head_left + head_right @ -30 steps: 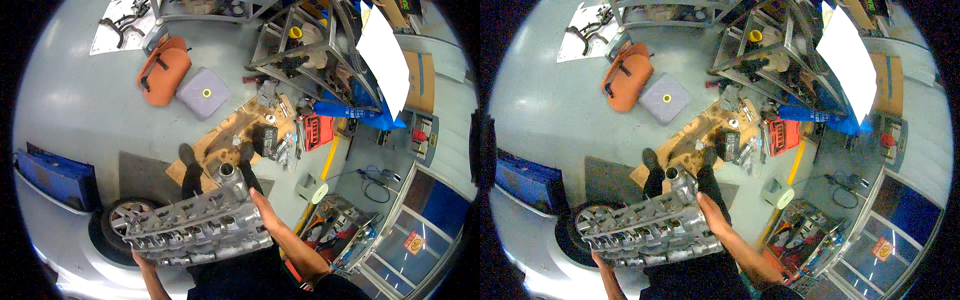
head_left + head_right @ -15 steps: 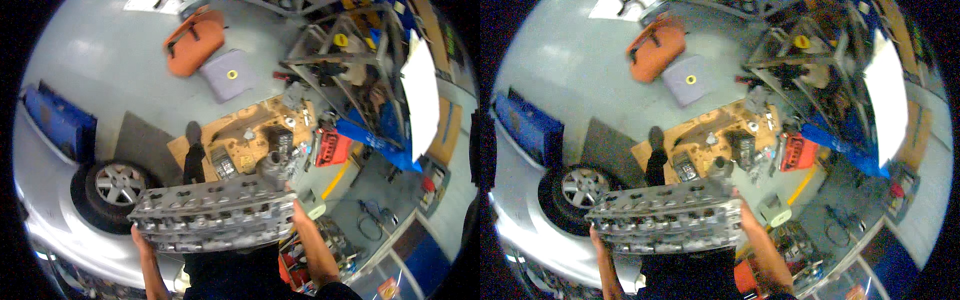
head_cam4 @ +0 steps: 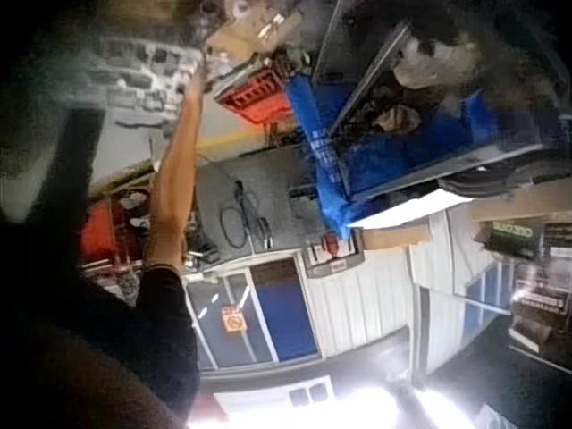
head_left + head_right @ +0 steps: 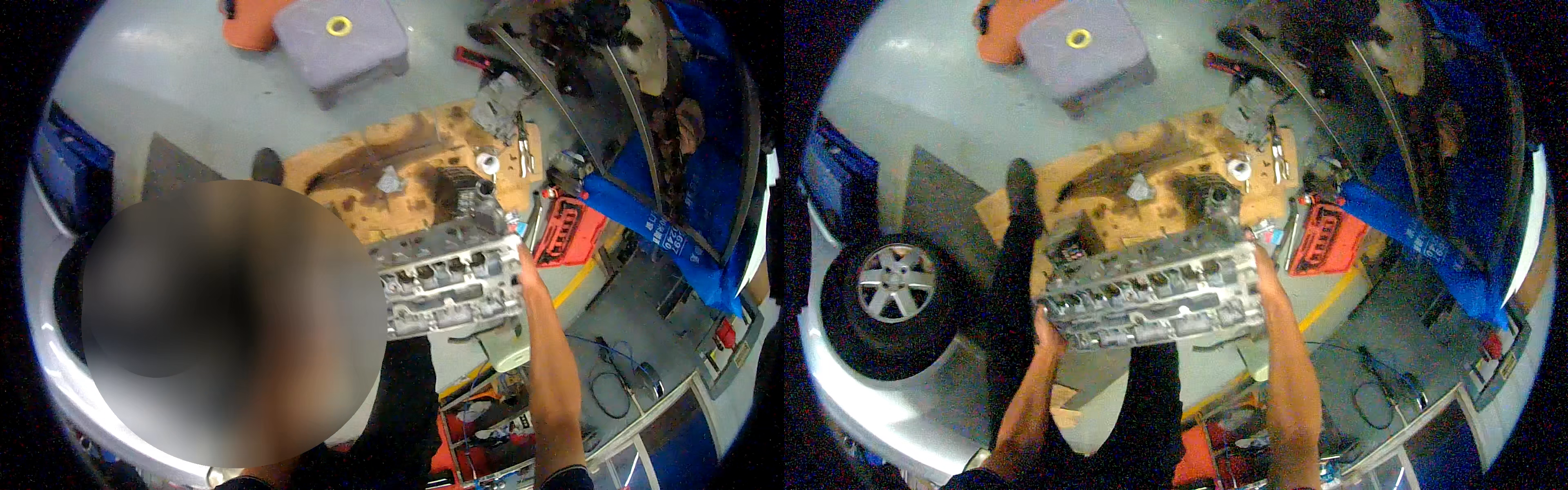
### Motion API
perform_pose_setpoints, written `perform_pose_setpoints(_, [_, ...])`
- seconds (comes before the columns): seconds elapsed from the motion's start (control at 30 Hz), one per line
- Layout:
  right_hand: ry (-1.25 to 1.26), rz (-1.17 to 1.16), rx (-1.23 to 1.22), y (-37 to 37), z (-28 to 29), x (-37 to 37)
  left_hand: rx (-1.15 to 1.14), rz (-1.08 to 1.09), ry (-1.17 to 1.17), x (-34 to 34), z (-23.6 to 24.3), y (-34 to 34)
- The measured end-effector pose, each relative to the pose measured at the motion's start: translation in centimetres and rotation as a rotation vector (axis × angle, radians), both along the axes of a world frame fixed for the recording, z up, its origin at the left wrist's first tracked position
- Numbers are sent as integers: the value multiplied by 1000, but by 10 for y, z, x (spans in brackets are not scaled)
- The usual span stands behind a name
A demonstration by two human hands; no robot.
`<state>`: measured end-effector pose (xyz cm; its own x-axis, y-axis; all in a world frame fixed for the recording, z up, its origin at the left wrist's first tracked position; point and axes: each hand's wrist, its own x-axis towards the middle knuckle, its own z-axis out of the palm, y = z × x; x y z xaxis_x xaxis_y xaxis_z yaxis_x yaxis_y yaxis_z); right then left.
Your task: The person sits on a stool in a garage, handling a timing chain and a valve cover. They place the timing chain into a red tool case and then pick up the valve cover to inspect it. The person then stands up, walks to a workbench to retrieve a screwdriver, and returns to the car to place a white sheet of paper over the engine bay.
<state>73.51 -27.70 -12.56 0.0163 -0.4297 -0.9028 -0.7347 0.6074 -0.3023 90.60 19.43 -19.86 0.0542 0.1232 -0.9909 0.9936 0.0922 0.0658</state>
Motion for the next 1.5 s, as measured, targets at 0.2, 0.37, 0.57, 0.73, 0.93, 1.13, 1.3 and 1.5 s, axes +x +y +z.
perform_pose_setpoints(0.2, [-177, -44, 39, -9, -73, -47, -24, -66, -121, -41, -55, 10])
perform_pose_setpoints(0.37, [-178, -141, 47, 11, -79, -45, -40, -177, -490, -16, -23, -14])
perform_pose_setpoints(0.57, [-244, 50, 36, 4, -102, -64, 36, -169, -404, -9, 9, -35])
perform_pose_setpoints(0.73, [-57, -42, 38, 7, -73, -43, 32, -236, -393, -14, -25, 24])
perform_pose_setpoints(0.93, [-101, -130, 108, 11, -142, -107, 44, -58, -252, 3, 33, -53])
perform_pose_setpoints(1.13, [-257, 52, -149, 5, -111, -82, 44, -70, -309, -3, 16, -32])
perform_pose_setpoints(1.3, [-287, -368, -57, -5, -53, -124, -111, -99, -236, -5, -8, 2])
perform_pose_setpoints(1.5, [3, 40, -310, 56, -11, -127, 180, -531, -230, -13, 37, 41])
